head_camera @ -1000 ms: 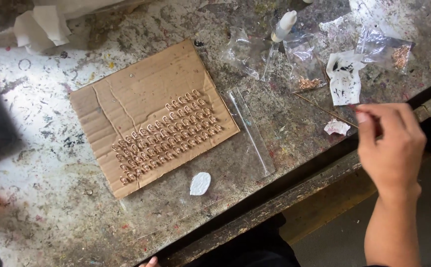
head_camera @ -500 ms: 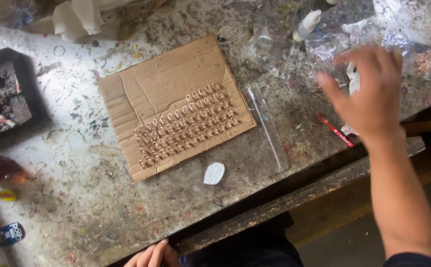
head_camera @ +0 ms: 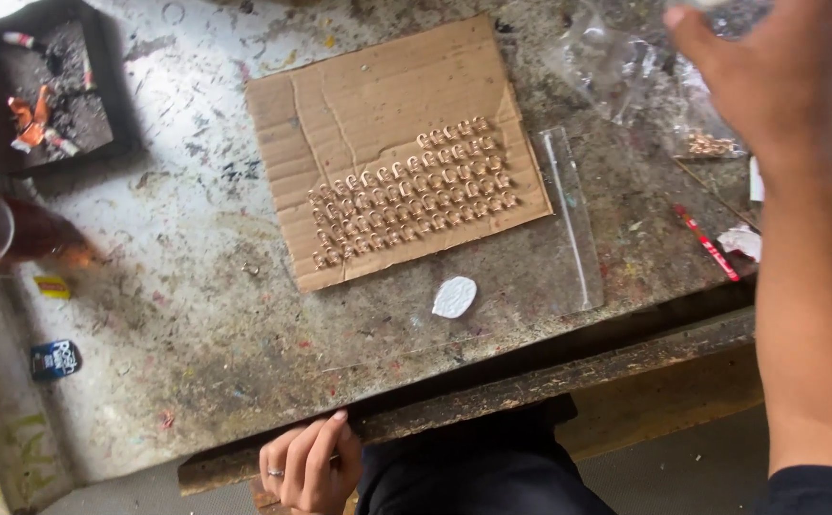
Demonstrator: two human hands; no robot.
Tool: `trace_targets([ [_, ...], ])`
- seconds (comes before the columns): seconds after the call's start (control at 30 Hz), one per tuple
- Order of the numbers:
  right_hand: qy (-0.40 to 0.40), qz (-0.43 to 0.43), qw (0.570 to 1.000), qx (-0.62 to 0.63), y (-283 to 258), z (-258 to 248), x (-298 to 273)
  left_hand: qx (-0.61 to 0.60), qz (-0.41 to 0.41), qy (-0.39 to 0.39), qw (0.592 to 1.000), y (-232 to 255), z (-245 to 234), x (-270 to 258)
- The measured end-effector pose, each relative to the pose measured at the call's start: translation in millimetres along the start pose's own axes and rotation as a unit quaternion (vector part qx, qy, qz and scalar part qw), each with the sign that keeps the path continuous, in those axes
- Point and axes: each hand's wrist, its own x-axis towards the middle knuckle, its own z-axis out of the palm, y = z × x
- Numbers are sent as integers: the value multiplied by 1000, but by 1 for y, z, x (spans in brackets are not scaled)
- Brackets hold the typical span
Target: Applying a white coating or adhesive to small jewelry components using a fine applicator tool and organizing them on a cardboard sheet.
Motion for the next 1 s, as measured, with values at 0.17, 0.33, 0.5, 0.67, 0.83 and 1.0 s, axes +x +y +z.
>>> trace_targets([
  [0.17, -33, -83, 958, 273, -94, -45, -48, -125, -11, 25, 992, 5, -6, 9],
  [0.33, -131, -158, 904, 376, -178, -25, -115, -266, -37, 80, 960, 31, -11, 28],
  [0.5, -191, -193, 874, 404, -238, 1, -164, -316, 58, -12, 947, 34, -28, 69],
  [0.67, -210, -125, 817, 522, -255, 12, -189, -300, 157, -56, 939, 27, -29, 76],
  [0.83, -133, -32, 837, 529, -272, 30, -214, -263, 131, -71, 953, 42, -18, 65],
  [1.0, -92, -55, 858, 502, -274, 40, -219, -276, 140, -62, 949, 40, -11, 61],
])
